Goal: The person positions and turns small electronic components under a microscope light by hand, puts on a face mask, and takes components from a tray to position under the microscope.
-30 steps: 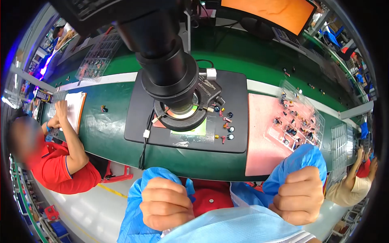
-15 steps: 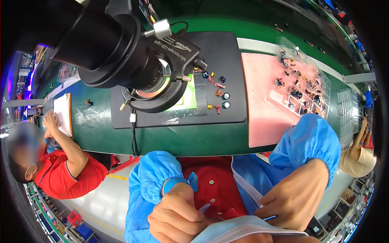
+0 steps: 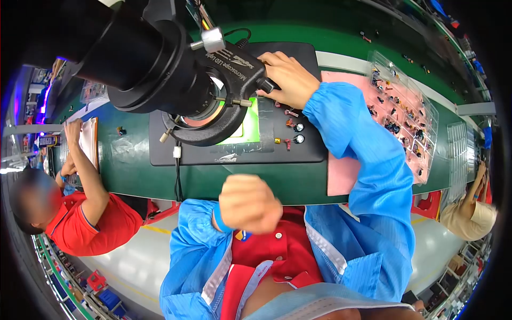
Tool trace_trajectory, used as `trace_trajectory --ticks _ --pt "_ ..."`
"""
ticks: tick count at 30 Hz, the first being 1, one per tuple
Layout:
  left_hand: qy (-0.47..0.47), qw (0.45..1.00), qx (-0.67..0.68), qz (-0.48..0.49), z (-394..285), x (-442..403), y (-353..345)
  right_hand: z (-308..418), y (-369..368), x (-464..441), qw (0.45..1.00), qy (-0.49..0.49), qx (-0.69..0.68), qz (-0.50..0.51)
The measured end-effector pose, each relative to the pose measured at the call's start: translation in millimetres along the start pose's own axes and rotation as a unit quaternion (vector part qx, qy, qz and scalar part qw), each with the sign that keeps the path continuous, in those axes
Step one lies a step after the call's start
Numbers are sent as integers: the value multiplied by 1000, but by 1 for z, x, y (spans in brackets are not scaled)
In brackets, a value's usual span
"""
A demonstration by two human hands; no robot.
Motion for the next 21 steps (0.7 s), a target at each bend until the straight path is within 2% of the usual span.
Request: trace_trajectory --ticks 2,4,6,8,9,10,11,12,13,14,16,20,21 --pt "199 971 -129 5 23 0 6 -6 -2 -2 1000 -7 -2 9" --pt "284 939 -183 -70 42 5 15 -8 -2 -2 1000 5 -22 0" --pt "284 916 -243 -144 49 1 27 -8 -5 -3 1000 12 -10 -6" --pt "334 898 -254 -131 64 17 43 0 2 -4 992 73 -36 -99" --pt "344 897 -225 -161 68 21 49 8 5 -9 993 85 -64 -43" --pt "353 895 -194 -190 73 26 53 26 12 -11 981 117 -115 -99" --pt "350 903 -140 -205 82 31 56 40 13 -6 972 58 -203 -106" --pt "359 905 -120 -197 85 32 58 42 -12 -2 977 133 -112 -119" --pt "375 903 -59 -202 86 31 58 62 -12 -5 984 140 -63 -89" --pt "392 897 3 -205 84 30 58 78 -12 -1 984 173 -21 37" --pt "370 897 47 -236 80 26 58 89 -9 2 958 250 -56 -131" --pt "372 900 48 -224 79 28 65 89 -4 5 959 231 -56 -156" --pt "384 893 -11 -234 81 33 67 85 -2 4 971 206 -7 -122"
Point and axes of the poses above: each hand's wrist, its own x-axis away from the middle knuckle, its own y-axis out of the back of the hand, z = x × y, the point moved 5 cm from there along -x, towards the middle knuckle, and after that the axes turned 8 degrees about y, right-handed, at the moved point
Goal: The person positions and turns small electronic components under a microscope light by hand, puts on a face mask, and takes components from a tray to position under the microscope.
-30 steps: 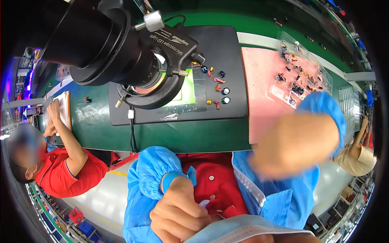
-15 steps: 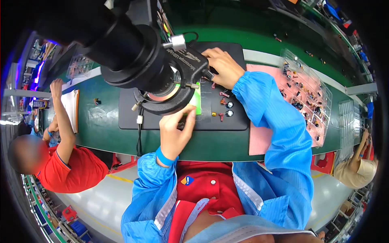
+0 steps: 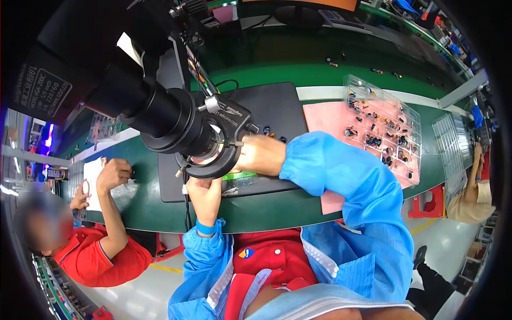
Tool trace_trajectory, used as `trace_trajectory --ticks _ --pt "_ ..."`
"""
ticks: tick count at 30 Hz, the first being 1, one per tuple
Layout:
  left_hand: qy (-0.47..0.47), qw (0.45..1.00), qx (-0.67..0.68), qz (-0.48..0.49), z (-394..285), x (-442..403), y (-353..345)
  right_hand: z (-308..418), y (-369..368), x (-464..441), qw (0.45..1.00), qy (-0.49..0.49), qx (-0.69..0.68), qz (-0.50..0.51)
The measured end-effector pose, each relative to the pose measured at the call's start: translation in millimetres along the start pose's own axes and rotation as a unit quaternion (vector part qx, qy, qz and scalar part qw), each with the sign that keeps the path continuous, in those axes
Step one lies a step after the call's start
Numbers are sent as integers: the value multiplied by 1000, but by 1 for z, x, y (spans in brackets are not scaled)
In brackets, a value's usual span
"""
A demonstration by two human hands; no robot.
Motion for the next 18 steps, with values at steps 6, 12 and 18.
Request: trace_trajectory --ticks 6,12,18 --pt "-186 918 -338 -88 -10 1 3 -145 112 34 898 -357 197 167" --pt "-175 934 -302 -68 -2 3 5 -302 194 226 651 -602 244 394" --pt "-218 923 -312 -60 -7 2 1 -315 157 216 660 -634 198 352"
Point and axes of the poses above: each hand's wrist, its own x-axis away from the middle knuckle, its own y-axis out of the back of the hand, z = x × y, the point moved 5 cm from there along -x, towards the middle knuckle, and after that the axes turned 8 degrees about y, right-handed, at the moved point
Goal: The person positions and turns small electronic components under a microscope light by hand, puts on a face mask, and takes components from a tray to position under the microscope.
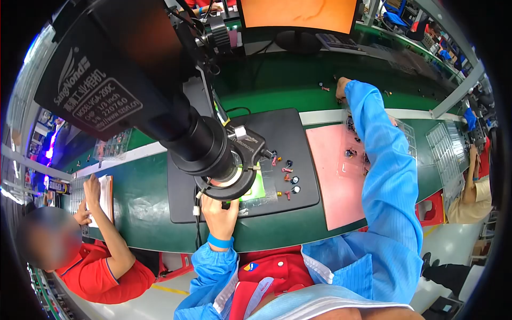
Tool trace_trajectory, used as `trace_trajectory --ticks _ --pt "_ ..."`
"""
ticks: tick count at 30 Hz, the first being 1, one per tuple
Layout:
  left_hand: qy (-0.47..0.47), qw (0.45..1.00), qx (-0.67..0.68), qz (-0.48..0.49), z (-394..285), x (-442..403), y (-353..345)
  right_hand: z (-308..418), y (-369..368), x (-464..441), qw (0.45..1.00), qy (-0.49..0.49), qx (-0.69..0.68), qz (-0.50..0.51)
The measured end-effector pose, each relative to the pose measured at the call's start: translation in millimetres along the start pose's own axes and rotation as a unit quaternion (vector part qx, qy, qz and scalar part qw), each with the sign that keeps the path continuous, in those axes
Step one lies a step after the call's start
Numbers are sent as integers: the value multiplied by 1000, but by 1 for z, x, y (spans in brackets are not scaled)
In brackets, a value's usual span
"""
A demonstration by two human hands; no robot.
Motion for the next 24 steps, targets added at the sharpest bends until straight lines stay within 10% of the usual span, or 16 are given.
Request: trace_trajectory --ticks 5,7,15,22,24 --pt "-3 1000 31 -3 -3 0 2 16 6 -23 984 14 -112 -137" --pt "-7 1000 30 0 -3 0 2 27 24 7 934 -34 -72 -348" --pt "-7 999 44 9 -1 0 0 70 15 31 982 49 -71 -170" --pt "-5 999 41 14 -3 0 0 118 -4 26 910 151 -154 -354" --pt "-7 999 39 8 -4 0 0 115 2 33 907 147 -282 -275"
Point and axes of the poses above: each hand's wrist, its own x-axis away from the middle knuckle, its own y-axis out of the back of the hand, z = x × y, the point moved 5 cm from there along -x, towards the middle knuckle, and after that the axes turned 8 degrees about y, right-handed, at the moved point
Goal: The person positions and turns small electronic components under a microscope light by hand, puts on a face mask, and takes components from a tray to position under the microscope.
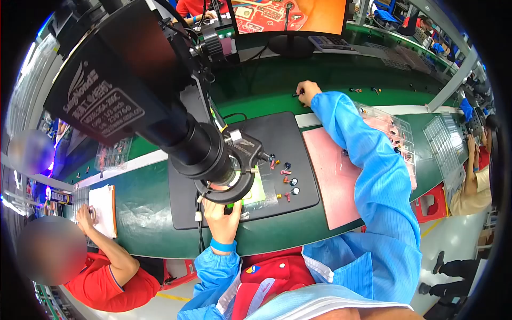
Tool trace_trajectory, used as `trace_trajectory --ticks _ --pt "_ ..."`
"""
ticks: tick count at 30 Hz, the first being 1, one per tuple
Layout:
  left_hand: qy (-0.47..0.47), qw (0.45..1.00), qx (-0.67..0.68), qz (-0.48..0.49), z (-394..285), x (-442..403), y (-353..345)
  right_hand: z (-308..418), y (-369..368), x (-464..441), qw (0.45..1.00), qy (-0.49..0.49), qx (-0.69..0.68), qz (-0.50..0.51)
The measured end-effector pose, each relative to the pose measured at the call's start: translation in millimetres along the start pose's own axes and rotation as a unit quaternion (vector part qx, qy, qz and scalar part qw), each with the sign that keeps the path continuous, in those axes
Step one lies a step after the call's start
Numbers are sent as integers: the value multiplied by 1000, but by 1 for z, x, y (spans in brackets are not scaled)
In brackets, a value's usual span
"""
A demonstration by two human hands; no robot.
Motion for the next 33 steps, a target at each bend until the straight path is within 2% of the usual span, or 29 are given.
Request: trace_trajectory --ticks 1,2,3,5,6,7,8,9,10,12,13,14,15,17,19,20,21,23,25,26,27,28,29,30,31,33 --pt "-2 1000 -13 -1 1 1 -1 6 5 4 989 -60 -125 51" --pt "5 1000 -17 7 4 2 -1 21 13 9 984 -62 -160 55" --pt "15 1000 -22 13 6 2 -1 26 11 11 975 -44 -202 78" --pt "35 998 52 -6 0 -2 6 71 19 33 949 3 -267 167" --pt "110 992 50 27 5 -12 23 107 14 59 929 41 -296 221" --pt "144 988 43 36 12 -19 36 135 14 79 908 81 -325 253" --pt "145 989 27 23 7 -30 52 144 4 90 897 115 -319 284" --pt "170 985 12 18 34 -34 65 154 -2 99 893 125 -308 301" --pt "72 995 -63 -20 39 -47 81 165 -2 105 901 145 -270 306" --pt "139 989 -45 -29 78 -62 103 177 -5 111 904 165 -235 317" --pt "143 987 -72 -21 100 -67 113 182 -6 112 902 215 -218 304" --pt "132 985 -109 -33 108 -70 119 185 -9 114 898 262 -201 290" --pt "119 981 -145 -44 103 -72 121 183 -13 114 898 270 -210 278" --pt "99 978 -175 -45 87 -65 124 186 -8 115 876 365 -239 208" --pt "78 976 -201 -43 58 -53 117 190 0 116 896 301 -207 251" --pt "55 981 -185 -16 42 -43 108 189 2 114 884 284 -258 268" --pt "34 985 -170 10 26 -34 96 183 -8 115 848 236 -384 278" --pt "105 990 -59 73 -2 -20 56 196 -8 127 797 154 -441 382" --pt "103 993 39 50 -27 -14 22 215 -3 140 809 139 -441 364" --pt "100 989 84 61 -32 -12 9 219 -12 146 771 138 -501 368" --pt "94 984 130 71 -35 -12 0 221 -22 153 776 128 -505 357" --pt "96 985 129 68 -34 -11 -7 228 -23 162 752 115 -554 338" --pt "137 971 189 58 -28 -10 -13 231 -23 167 727 100 -601 316" --pt "174 951 249 50 -22 -9 -17 228 -30 169 726 76 -584 355" --pt "171 952 249 48 -17 -7 -19 228 -30 170 733 88 -602 303" --pt "123 980 155 15 -16 -5 -13 230 -30 170 728 113 -603 306"
Point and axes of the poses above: each hand's wrist, its own x-axis away from the middle knuckle, its own y-axis out of the back of the hand, z = x × y, the point moved 5 cm from there along -x, towards the middle knuckle, and after that the axes turned 8 degrees about y, right-handed, at the moved point
